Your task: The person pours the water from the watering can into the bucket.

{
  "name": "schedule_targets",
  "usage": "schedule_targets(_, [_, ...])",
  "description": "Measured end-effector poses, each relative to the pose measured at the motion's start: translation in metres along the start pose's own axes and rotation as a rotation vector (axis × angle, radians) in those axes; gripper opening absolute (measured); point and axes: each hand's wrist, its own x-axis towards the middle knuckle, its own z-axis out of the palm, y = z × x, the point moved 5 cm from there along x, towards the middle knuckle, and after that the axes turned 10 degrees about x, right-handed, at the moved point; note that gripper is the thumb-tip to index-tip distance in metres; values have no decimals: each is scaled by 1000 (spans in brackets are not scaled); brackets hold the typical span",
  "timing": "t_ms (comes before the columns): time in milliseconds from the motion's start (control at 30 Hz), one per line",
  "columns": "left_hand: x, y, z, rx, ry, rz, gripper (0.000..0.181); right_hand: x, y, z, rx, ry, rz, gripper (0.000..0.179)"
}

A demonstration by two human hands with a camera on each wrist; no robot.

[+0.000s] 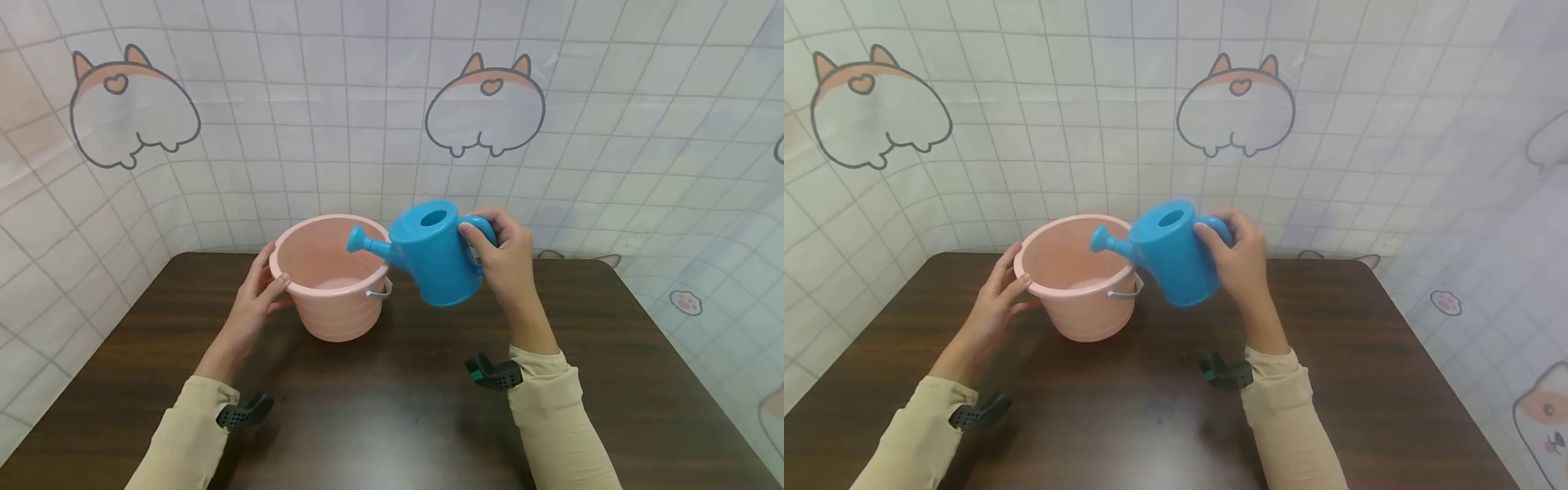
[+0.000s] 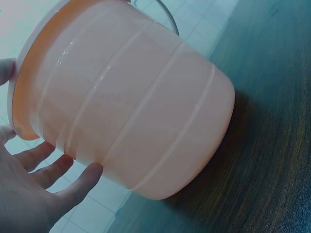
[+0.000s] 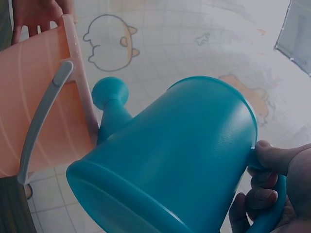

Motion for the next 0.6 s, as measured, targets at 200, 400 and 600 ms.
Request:
schedule_targets(200, [0,0,2,5,3,-9,61,-2,-1,-1,25,-10,18,27])
schedule_targets(400, [1,2,2,17,-3,0,60,-1,-2,-1,29,1,3,25])
schedule_targets(600, [-1,1,1,20,1,-8,61,-1,0,1,56,-2,-9,25])
